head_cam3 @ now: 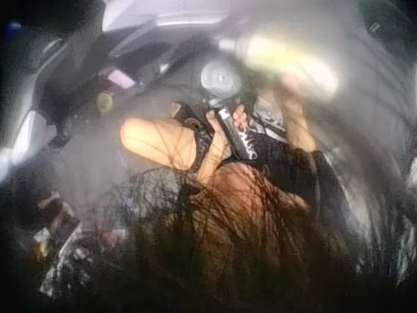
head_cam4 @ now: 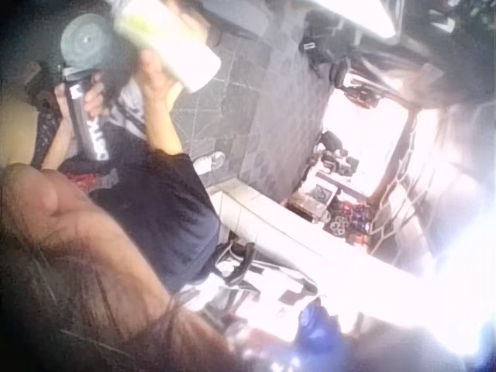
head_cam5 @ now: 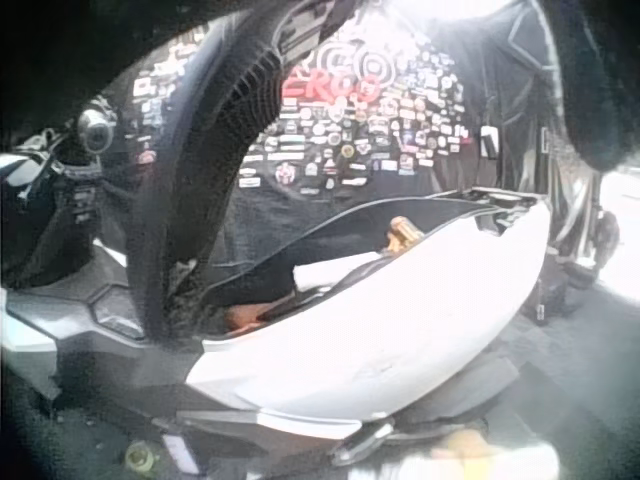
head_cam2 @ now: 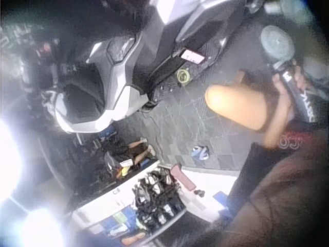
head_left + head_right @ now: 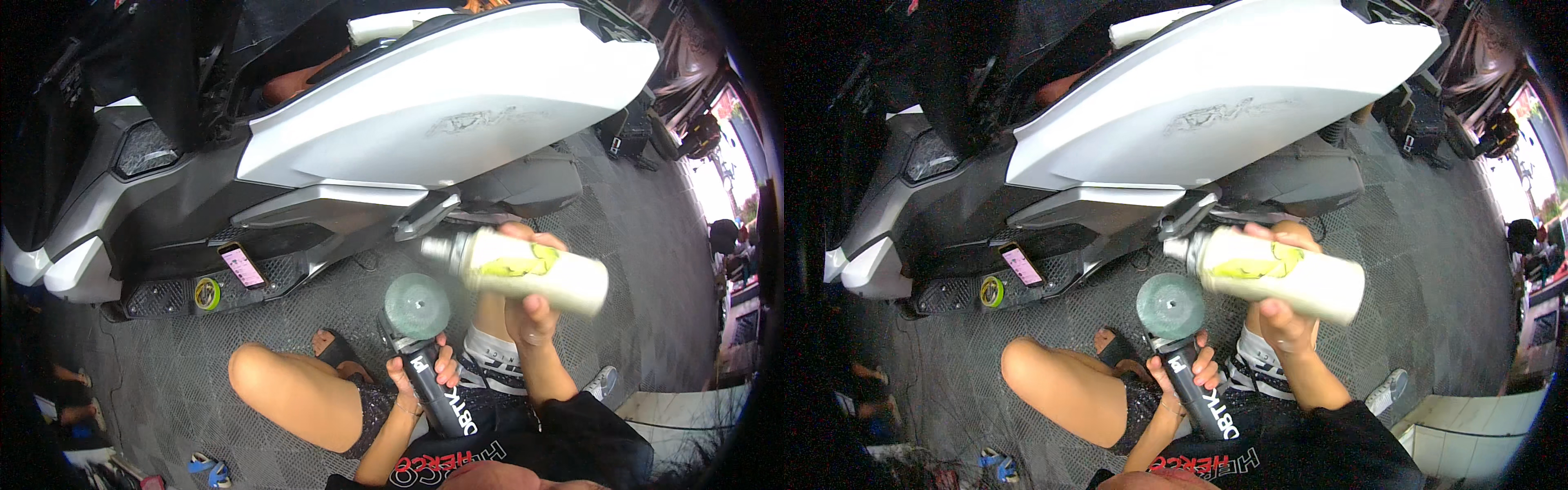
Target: The person sits on the floor and applies masking tape to the scooter's side panel, then uses a rotary polisher with compound to buff the surface. They wipe the panel with a cloth and inspect the finish.
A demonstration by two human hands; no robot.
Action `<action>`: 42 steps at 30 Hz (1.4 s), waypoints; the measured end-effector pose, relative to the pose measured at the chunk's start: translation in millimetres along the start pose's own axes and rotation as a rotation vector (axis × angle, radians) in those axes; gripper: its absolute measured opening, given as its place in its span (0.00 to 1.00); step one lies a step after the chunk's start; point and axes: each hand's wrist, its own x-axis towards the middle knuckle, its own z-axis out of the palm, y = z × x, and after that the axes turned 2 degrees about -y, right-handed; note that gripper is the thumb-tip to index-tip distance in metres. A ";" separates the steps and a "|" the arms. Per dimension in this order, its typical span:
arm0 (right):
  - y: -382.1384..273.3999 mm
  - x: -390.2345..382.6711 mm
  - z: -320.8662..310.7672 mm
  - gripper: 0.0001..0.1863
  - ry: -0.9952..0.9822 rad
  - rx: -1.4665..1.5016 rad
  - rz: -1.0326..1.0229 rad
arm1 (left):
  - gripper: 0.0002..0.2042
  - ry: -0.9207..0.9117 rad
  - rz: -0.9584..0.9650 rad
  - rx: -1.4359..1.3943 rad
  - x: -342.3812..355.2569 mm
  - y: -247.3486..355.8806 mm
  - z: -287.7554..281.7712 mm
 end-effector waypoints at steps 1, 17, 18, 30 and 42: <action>4.6 9.6 -2.4 0.47 -0.113 -0.183 -0.242 | 0.40 0.004 0.001 -0.015 -0.8 -3.2 -1.8; 8.2 62.3 17.3 0.45 -0.156 -0.737 -0.697 | 0.39 0.043 -0.028 0.001 -2.3 -0.4 -3.0; 0.9 65.5 13.1 0.44 -0.113 -0.748 -0.721 | 0.39 0.041 -0.027 0.005 -2.3 -0.2 -3.3; 15.9 51.0 26.8 0.46 -0.096 -0.728 -0.640 | 0.39 0.062 -0.039 -0.002 -0.7 0.6 -0.2; 7.8 66.3 4.6 0.44 0.310 -0.276 -0.629 | 0.39 0.078 -0.070 -0.009 0.1 0.7 0.9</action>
